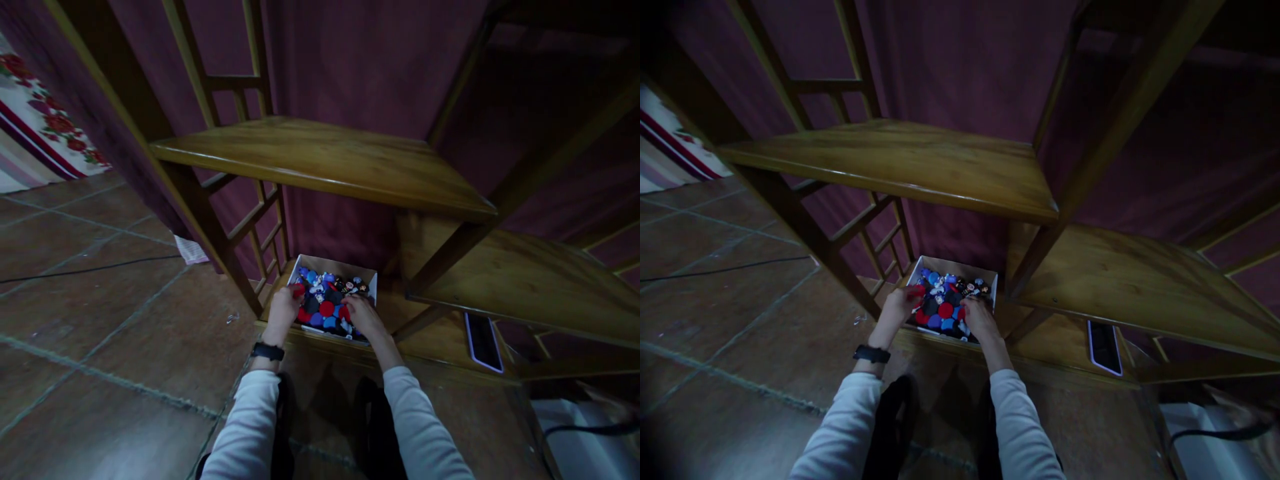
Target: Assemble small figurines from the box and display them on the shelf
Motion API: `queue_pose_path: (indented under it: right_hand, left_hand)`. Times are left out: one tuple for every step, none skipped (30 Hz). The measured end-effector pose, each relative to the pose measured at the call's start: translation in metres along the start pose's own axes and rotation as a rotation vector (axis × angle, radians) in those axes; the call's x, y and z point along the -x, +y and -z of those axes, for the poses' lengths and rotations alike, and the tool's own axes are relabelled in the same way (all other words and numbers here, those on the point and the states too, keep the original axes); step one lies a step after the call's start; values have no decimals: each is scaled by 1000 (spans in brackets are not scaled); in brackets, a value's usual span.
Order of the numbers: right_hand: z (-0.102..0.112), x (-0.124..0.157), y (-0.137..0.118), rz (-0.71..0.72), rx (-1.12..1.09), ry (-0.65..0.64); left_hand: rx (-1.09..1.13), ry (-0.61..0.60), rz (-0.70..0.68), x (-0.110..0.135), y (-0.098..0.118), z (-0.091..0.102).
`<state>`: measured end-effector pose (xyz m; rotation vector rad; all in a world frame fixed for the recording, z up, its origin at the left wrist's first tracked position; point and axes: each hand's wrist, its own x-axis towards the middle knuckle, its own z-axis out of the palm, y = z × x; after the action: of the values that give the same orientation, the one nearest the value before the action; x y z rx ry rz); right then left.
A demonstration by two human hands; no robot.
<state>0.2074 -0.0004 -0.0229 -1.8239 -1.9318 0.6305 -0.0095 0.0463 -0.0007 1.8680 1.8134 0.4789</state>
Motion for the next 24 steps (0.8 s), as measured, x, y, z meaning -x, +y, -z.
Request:
queue_pose_path:
  right_hand:
    - [0,-4,-3,9,6,23]
    - [0,-8,-7,23,12,47]
    - [0,-15,-12,43,19,67]
    - [0,-22,-17,66,31,80]
    - [-1,-30,-22,89,43,85]
    - [-3,-40,-28,111,59,84]
    - [-6,-49,-34,130,77,76]
    - [-9,-59,-40,144,98,65]
    - [-14,-68,-44,164,122,44]
    - [-19,-76,-48,179,149,20]
    - [-24,-84,-50,185,180,-3]
    - [-29,-90,-51,189,211,-32]
    - [-33,-96,-51,182,244,-59]
    - [-36,-101,-50,173,274,-88]
    - [-39,-104,-48,161,297,-113]
    - [-40,-107,-45,145,305,-130]
    - [-41,-109,-42,125,292,-135]
    - [-40,-110,-38,106,255,-133]
    - [-38,-111,-34,88,202,-124]
    - [-36,-110,-29,67,148,-105]
    - [-33,-110,-26,43,111,-80]
    - [-29,-109,-22,21,100,-58]
    - [-26,-107,-20,7,118,-43]
    - [-24,-106,-19,5,160,-38]
  left_hand:
    - [7,15,-3,2,2,5]
    - [15,21,1,3,3,8]
    - [21,28,18,3,5,12]
    - [25,36,43,4,6,14]
    - [30,42,72,4,7,15]
    - [35,45,101,3,7,17]
    - [41,46,124,3,7,18]
    - [49,47,136,2,7,19]
    - [57,48,136,2,6,20]
    - [66,49,133,2,5,21]
    - [74,50,129,2,4,22]
    - [79,51,126,2,3,24]
    - [81,53,126,1,2,25]
    - [80,55,128,1,1,26]
    - [78,57,132,1,0,26]
    - [81,58,134,0,-1,27]
    - [90,59,134,0,-2,27]
    - [104,60,134,-1,-3,27]
    - [122,60,133,-1,-3,27]
    - [142,59,133,-2,-3,27]
    - [160,58,135,-2,-3,27]
    - [175,59,136,-2,-2,27]
    - [187,60,137,-2,-1,27]
    - [197,60,136,-1,0,27]
